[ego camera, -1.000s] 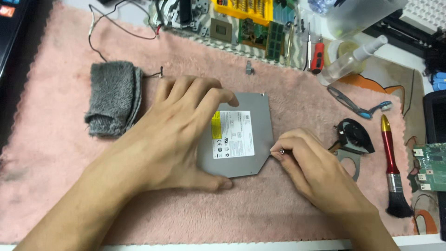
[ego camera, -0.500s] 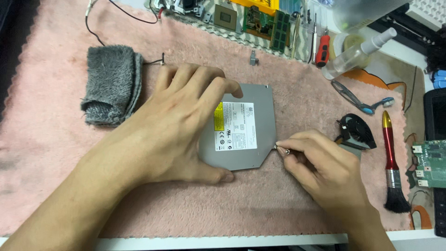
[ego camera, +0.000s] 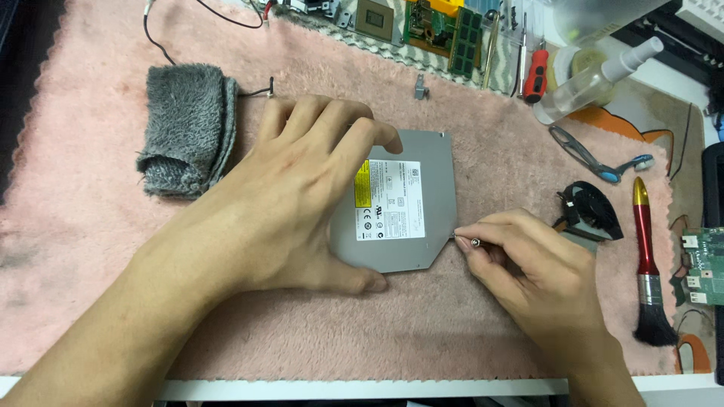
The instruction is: The person cleans a small fan with a cloth, then attaches screws to a silver rectangular component and a fan assembly. The person handles screws, a fan, a metal bracket, and a silver component on a cluttered workbench.
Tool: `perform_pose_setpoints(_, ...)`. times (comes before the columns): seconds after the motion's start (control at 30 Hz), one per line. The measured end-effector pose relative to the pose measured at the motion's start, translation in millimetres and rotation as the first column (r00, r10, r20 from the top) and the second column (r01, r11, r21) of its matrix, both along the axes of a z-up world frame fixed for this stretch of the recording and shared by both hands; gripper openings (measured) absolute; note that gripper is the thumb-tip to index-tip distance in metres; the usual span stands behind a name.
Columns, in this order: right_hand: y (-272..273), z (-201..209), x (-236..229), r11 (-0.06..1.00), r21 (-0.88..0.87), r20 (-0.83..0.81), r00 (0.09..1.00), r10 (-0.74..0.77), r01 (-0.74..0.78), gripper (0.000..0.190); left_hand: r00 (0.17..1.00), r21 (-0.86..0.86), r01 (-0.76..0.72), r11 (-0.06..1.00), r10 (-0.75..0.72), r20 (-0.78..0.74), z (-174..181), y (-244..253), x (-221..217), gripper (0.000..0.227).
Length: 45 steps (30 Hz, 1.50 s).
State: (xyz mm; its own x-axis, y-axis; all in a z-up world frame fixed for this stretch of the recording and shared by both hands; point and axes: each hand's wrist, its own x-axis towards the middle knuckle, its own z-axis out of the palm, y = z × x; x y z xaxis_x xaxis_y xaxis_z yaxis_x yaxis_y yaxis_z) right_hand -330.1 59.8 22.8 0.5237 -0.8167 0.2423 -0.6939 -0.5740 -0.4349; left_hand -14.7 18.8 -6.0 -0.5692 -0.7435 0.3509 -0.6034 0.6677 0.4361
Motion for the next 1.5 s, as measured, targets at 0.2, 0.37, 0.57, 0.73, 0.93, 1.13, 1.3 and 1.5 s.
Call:
perform_pose_setpoints(0.2, 2, 4, 0, 0.998, 0.056, -0.010, 1.000, -0.024, 0.025, 0.013, 1.000, 0.003, 0.001, 1.000, -0.001, -0.007, 0, 0, 0, 0.131)
perform_pose_setpoints(0.37, 1, 9, 1, 0.999, 0.014, -0.024, 0.999, -0.033, 0.033, 0.010, 1.000, 0.020, 0.001, 1.000, 0.000, -0.014, 1, 0, 0, 0.131)
perform_pose_setpoints(0.57, 4, 24, 2, 0.978, 0.094, 0.070, 0.979, -0.192, 0.185, 0.015, 1.000, 0.008, 0.004, 1.000, -0.004, -0.028, 1, 0, 1, 0.132)
perform_pose_setpoints(0.73, 0, 12, -10, 0.982, 0.023, 0.140, 0.972, -0.191, 0.189, 0.016, 1.000, 0.032, 0.014, 0.999, -0.013, -0.028, 3, 0, 0, 0.131)
perform_pose_setpoints(0.93, -8, -32, -23, 0.988, 0.084, 0.506, 0.849, -0.152, 0.127, 0.017, 1.000, 0.061, 0.017, 0.998, -0.016, -0.002, 5, -1, 0, 0.136)
perform_pose_setpoints(1.13, -11, -27, -10, 0.991, 0.136, 0.574, 0.814, -0.089, 0.013, 0.017, 0.998, 0.124, 0.007, 0.992, -0.014, 0.059, 9, 0, 1, 0.139)
perform_pose_setpoints(1.3, -14, -23, -7, 0.983, 0.180, 0.540, 0.838, -0.076, -0.027, 0.015, 0.998, 0.105, 0.007, 0.994, -0.013, 0.056, 13, 0, 0, 0.138)
perform_pose_setpoints(1.5, -15, -21, -2, 0.989, 0.149, 0.554, 0.830, -0.065, -0.022, 0.013, 0.999, 0.116, 0.011, 0.993, -0.016, 0.036, 12, 0, 0, 0.134)
